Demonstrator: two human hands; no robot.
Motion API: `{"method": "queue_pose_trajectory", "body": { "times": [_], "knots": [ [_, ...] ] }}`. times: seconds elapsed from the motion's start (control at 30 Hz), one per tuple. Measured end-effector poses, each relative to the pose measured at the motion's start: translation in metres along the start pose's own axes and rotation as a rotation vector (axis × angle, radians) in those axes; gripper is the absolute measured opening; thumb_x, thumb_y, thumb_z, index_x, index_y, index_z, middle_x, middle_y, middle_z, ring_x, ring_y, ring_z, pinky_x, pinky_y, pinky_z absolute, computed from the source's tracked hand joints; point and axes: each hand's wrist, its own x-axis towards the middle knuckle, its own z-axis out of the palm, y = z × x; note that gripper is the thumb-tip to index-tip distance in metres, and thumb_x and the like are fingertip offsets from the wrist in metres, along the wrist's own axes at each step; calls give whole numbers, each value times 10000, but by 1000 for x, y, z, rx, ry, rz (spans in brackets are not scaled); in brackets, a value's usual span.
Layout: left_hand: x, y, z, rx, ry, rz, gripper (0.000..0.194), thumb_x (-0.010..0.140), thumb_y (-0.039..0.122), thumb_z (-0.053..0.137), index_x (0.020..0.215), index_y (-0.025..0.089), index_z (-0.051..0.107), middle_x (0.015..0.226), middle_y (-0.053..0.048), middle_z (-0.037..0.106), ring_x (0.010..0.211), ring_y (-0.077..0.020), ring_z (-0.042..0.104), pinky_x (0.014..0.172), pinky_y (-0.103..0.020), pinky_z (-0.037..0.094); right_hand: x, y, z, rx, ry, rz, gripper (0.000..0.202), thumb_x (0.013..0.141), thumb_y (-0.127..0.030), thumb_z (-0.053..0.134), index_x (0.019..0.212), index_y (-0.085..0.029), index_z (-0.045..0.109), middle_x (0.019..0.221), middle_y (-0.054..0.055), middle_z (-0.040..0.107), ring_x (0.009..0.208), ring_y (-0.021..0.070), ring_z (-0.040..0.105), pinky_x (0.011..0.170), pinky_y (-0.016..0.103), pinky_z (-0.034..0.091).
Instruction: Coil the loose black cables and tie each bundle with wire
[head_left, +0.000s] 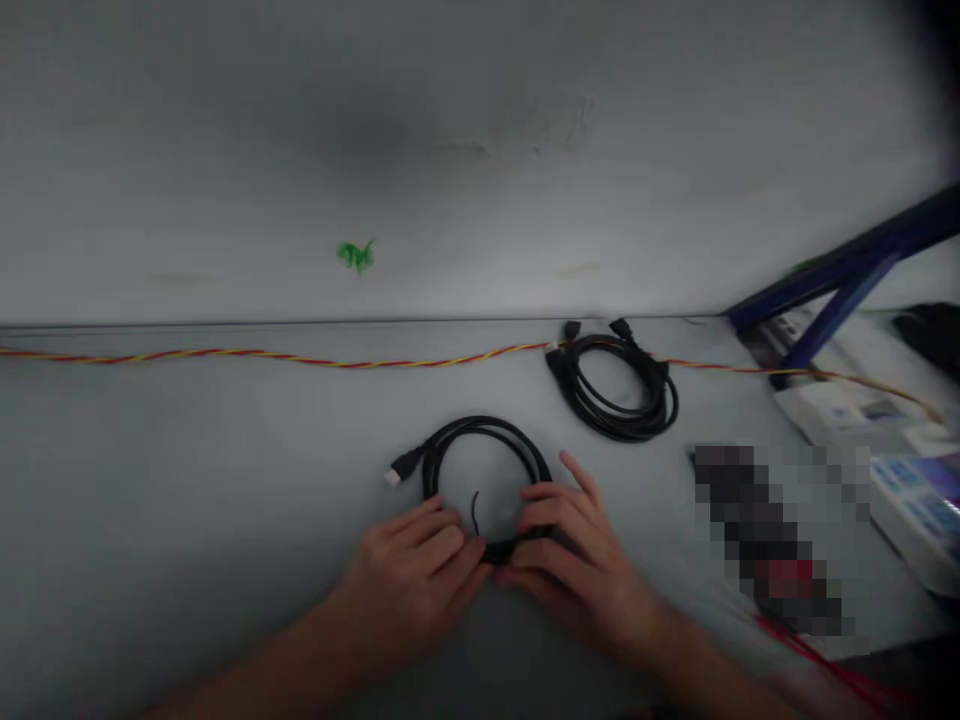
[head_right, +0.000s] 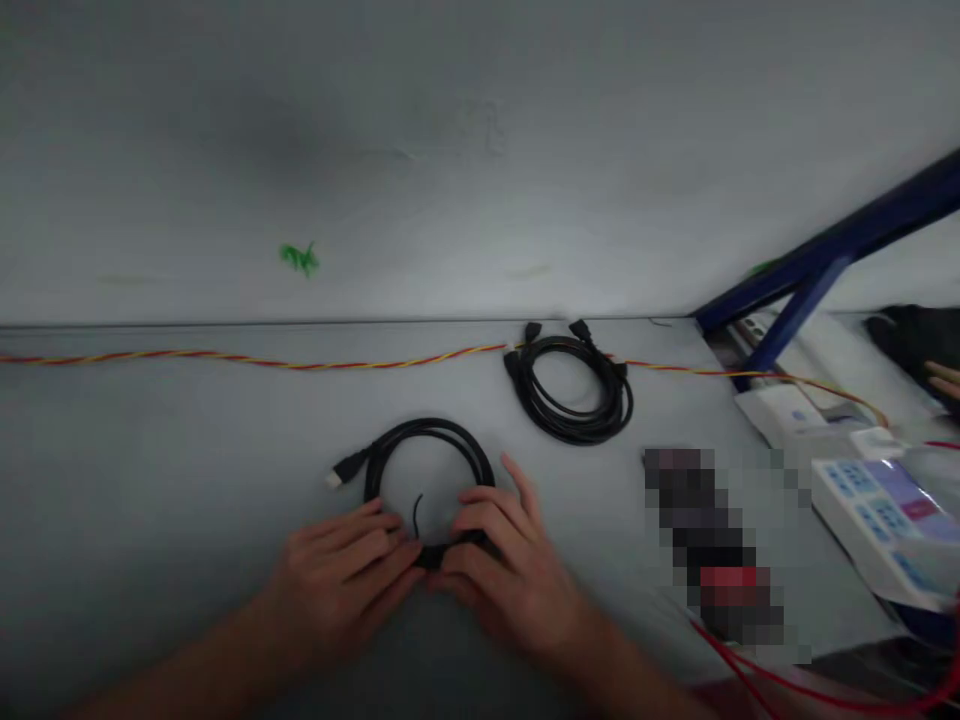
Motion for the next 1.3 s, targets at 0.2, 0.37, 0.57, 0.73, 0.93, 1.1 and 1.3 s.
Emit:
{"method": "queue_pose_trajectory", "body": {
  "times": [0.2,0.37,0.57,0.73,0.93,1.1,1.3],
  "knots": [
    [1,1,-1,0,-10,1,116,966,204,681,1056,160,741,853,-9,737,877,-161,745,974,-344,632,-7,-11,4,-1,47,20,96,952,-221,737,919,-262,657,893,-13,729,1037,220,675,1168,585,401],
    [4,2,-3,-16,-2,-14,113,962,189,687,1058,172,744,861,-1,745,887,-163,754,981,-343,634,-19,-29,15,-61,35,54,149,968,-123,674,974,-272,660,908,-11,763,994,220,680,1094,514,436],
    [4,2,-1,-4,11,-8,90,964,197,690,1034,169,739,865,-1,755,899,-160,755,1005,-339,621,-11,-48,31,122,147,130,206,963,-62,577,895,-251,624,754,-18,668,790,191,615,930,472,475],
    [4,4,-2,4,2,-27,90,964,198,692,1035,174,741,872,-1,756,915,-157,752,1008,-328,616,-2,-53,30,250,268,204,235,952,-35,595,833,-237,582,697,-27,600,699,164,557,728,369,449],
    [3,4,-1,17,-48,-11,141,984,232,666,1074,156,743,878,-14,751,942,-175,745,1024,-361,613,9,-35,9,199,127,247,162,924,-176,764,922,-246,618,810,-10,682,864,207,606,881,420,496],
    [3,4,0,17,-19,-29,103,963,222,694,1036,174,749,848,-1,740,904,-165,745,1004,-348,618,10,-19,-14,126,-129,240,707,807,-368,896,1404,-221,546,1267,109,666,1297,316,492,1081,494,485],
    [4,5,-2,10,-28,-33,101,964,214,694,1038,175,749,840,3,736,905,-160,740,1011,-332,611,-2,-16,-14,133,-83,161,140,945,-218,746,1065,-264,687,1180,49,685,1284,279,509,1126,514,413]
  ]
}}
